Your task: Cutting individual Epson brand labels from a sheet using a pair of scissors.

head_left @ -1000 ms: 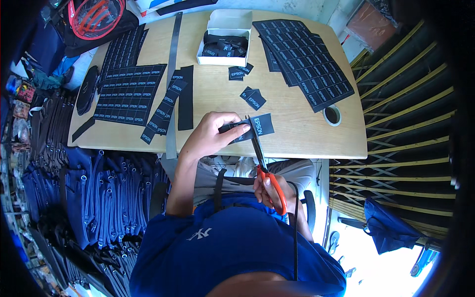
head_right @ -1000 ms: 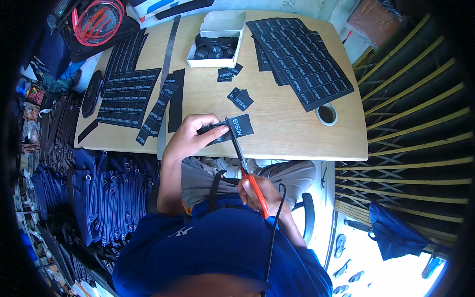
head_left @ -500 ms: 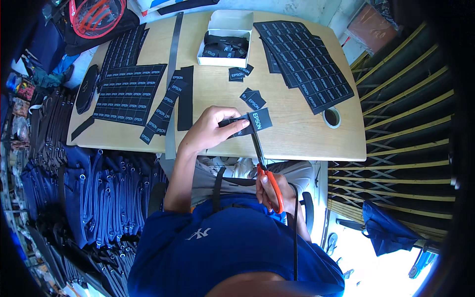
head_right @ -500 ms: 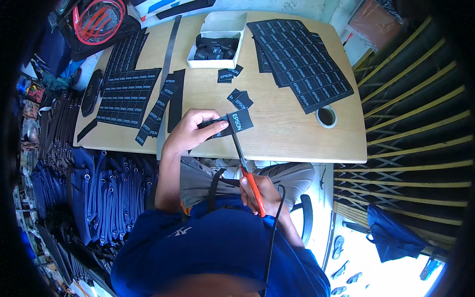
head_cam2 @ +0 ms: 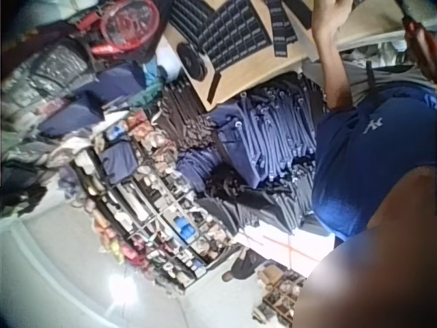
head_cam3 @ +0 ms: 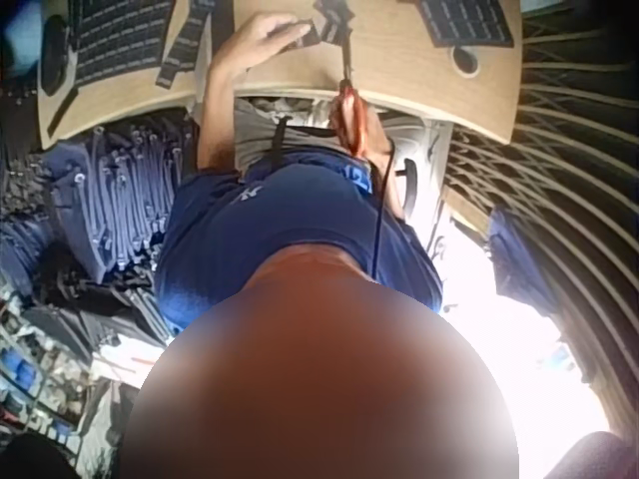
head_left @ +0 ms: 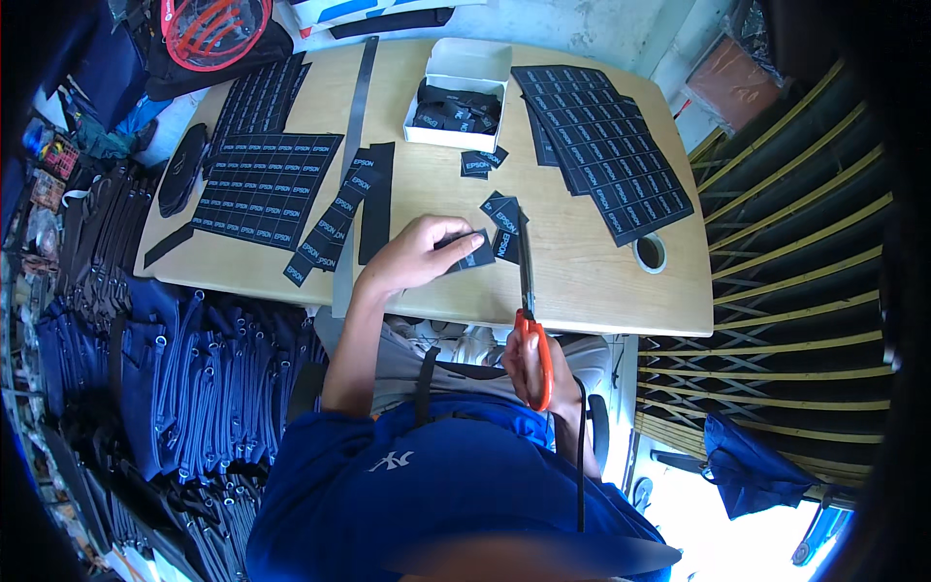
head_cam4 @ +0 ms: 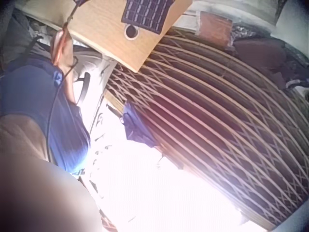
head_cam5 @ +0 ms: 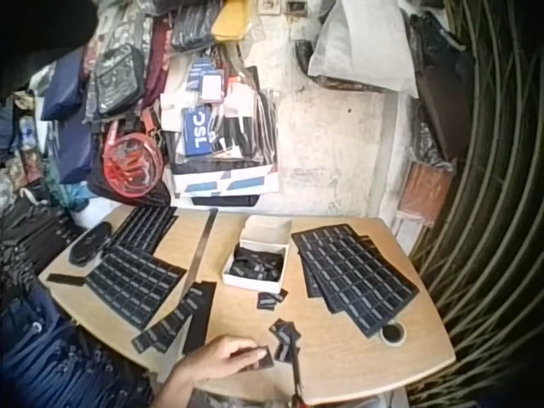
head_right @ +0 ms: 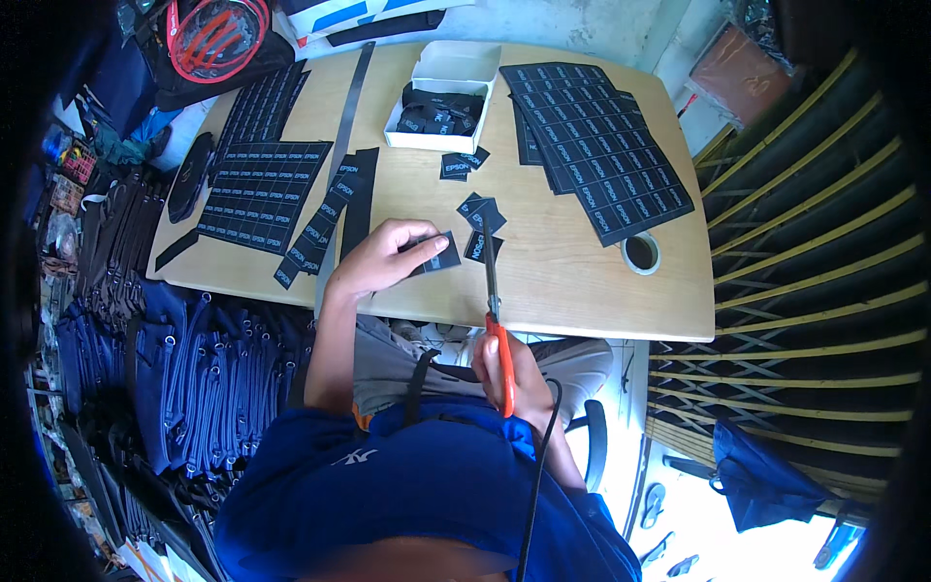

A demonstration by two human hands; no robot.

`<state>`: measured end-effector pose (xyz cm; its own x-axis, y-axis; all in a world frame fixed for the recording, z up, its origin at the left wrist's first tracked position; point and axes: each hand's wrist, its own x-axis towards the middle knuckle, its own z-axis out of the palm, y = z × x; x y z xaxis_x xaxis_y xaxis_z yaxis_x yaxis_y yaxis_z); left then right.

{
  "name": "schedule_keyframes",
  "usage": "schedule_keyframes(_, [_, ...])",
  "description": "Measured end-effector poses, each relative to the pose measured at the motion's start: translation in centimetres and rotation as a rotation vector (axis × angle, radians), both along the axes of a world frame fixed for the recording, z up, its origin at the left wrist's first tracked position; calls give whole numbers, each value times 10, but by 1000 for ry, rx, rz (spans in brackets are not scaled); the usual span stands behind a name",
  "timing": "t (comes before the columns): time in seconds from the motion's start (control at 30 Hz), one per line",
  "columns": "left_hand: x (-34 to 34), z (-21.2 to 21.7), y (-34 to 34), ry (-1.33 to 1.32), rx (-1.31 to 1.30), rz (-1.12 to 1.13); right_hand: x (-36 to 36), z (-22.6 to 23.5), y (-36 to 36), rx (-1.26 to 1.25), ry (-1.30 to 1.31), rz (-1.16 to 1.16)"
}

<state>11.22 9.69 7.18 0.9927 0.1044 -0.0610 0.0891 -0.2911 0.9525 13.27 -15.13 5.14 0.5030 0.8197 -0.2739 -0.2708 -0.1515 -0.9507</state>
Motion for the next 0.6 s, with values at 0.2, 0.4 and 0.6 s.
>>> schedule_keyframes(0.2, [-25,11,-37,-116,9,-119,-9,-12,5,398,98,-152])
schedule_keyframes(0.4, [-41,10,-60,-158,50,-158,-12,-2,6,201,-54,-321])
schedule_keyframes(0.6, [-48,18,-58,50,-36,-142,-10,1,8,259,-95,-513])
